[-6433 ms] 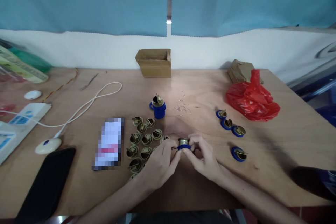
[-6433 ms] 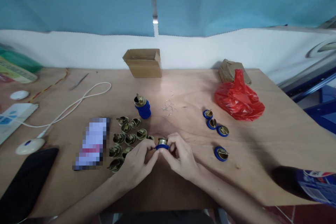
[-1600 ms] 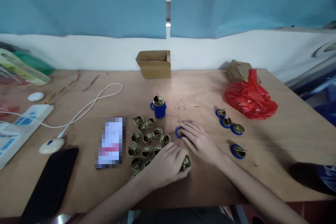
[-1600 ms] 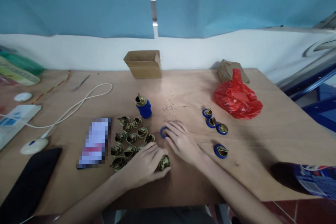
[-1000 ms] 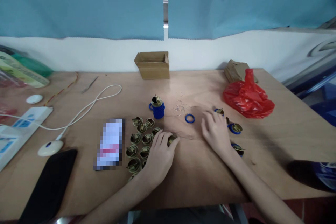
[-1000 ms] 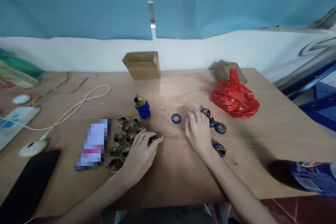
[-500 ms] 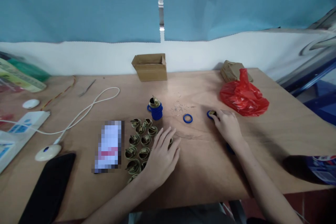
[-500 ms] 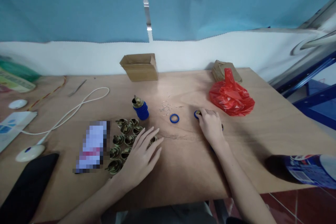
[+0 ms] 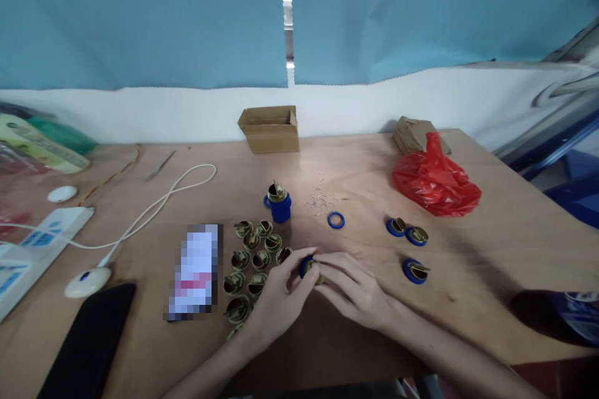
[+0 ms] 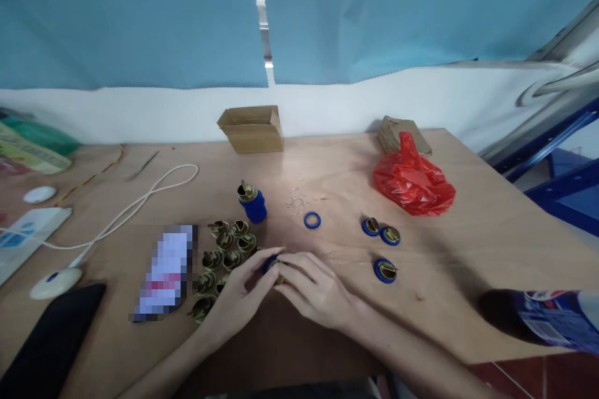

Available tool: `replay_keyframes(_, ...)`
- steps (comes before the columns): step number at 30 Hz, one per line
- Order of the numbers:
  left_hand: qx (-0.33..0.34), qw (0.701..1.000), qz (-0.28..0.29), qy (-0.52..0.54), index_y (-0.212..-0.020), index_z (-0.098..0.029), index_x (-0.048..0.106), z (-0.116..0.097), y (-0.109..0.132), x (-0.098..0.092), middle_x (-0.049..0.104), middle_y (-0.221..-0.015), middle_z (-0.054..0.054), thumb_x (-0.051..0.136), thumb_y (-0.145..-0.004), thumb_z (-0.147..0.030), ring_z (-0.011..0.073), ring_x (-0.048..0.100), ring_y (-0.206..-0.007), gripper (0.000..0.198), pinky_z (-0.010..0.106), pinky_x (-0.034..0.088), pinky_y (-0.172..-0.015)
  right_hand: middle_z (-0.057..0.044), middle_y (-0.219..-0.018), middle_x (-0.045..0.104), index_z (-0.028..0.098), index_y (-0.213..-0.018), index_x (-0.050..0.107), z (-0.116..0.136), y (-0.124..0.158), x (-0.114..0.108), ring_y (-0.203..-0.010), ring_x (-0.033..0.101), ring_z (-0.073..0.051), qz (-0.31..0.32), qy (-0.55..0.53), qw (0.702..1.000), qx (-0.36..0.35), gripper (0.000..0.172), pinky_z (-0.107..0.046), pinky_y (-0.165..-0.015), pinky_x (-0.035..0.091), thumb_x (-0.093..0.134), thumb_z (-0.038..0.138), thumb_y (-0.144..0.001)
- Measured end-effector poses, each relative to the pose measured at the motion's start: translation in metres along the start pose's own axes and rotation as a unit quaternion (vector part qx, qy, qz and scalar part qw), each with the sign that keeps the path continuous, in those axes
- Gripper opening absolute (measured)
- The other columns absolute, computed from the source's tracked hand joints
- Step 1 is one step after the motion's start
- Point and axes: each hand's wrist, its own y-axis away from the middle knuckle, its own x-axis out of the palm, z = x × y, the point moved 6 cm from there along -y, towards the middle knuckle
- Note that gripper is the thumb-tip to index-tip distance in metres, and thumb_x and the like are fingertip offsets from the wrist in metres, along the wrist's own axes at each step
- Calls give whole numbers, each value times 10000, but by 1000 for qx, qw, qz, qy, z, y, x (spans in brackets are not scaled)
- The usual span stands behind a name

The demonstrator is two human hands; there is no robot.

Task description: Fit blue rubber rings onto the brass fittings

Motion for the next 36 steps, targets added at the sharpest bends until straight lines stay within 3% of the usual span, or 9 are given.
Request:
replay_keyframes(4, -17, 996, 7, 88, -1269, -204, 613, 6, -1, 2, 734, -1270, 104, 588, -932, -198, 226, 716, -1169, 339, 357, 624, -963, -117, -1173, 701, 219, -1307, 617, -4, 0, -3, -1072, 705, -233, -10, -35, 999, 19, 395, -368, -913, 622, 633, 130, -922)
replay_keyframes(8, -16, 992, -6, 124, -1296, -226, 608, 10, 3, 3, 704, -1332, 106, 615, -903, -155, 233, 685, -1228, 399, 381, 595, -1022, -132, -1207, 674, 207, -1362, 553, -7, 2, -4, -1126, 675, -251, -11, -41, 997, 65, 455, -392, -943, 610, 595, 111, -919)
replay_keyframes(11, -15, 991, -4, 131, -1282, -238, 618, 11, 3, 4, 715, -1318, 95, 621, -883, -112, 234, 688, -1222, 418, 390, 588, -1033, -146, -1199, 659, 186, -1365, 546, -2, 2, -3, -1131, 664, -262, -2, -9, 999, 47, 456, -403, -948, 606, 572, 93, -920)
replay_keyframes(21, 57, 998, -2, 42, -1319, -286, 587, 6, 7, 6, 726, -1294, 62, 688, -874, -133, 216, 711, -1180, 481, 358, 609, -1003, -135, -1151, 668, 186, -1353, 512, -13, 10, -1, -1081, 679, -251, -13, 12, 996, 88, 346, -377, -932, 621, 548, 203, -1009)
replay_keyframes(29, 75, 997, -6, -31, -1383, -291, 566, 2, 13, 8, 711, -1331, 49, 636, -888, -102, 207, 690, -1217, 534, 358, 564, -1057, -111, -1083, 664, 174, -1256, 567, -10, 12, -2, -1040, 677, -225, -37, -5, 995, 87, 251, -322, -891, 620, 530, 139, -1010)
replay_keyframes(36, 81, 996, -13, -46, -1380, -311, 568, 4, 14, 10, 730, -1303, 23, 614, -869, -63, 183, 717, -1166, 570, 307, 579, -1023, -108, -1103, 620, 189, -1257, 535, -14, 14, 5, -1022, 657, -215, -25, -49, 989, 135, 302, -310, -883, 607, 509, 74, -979)
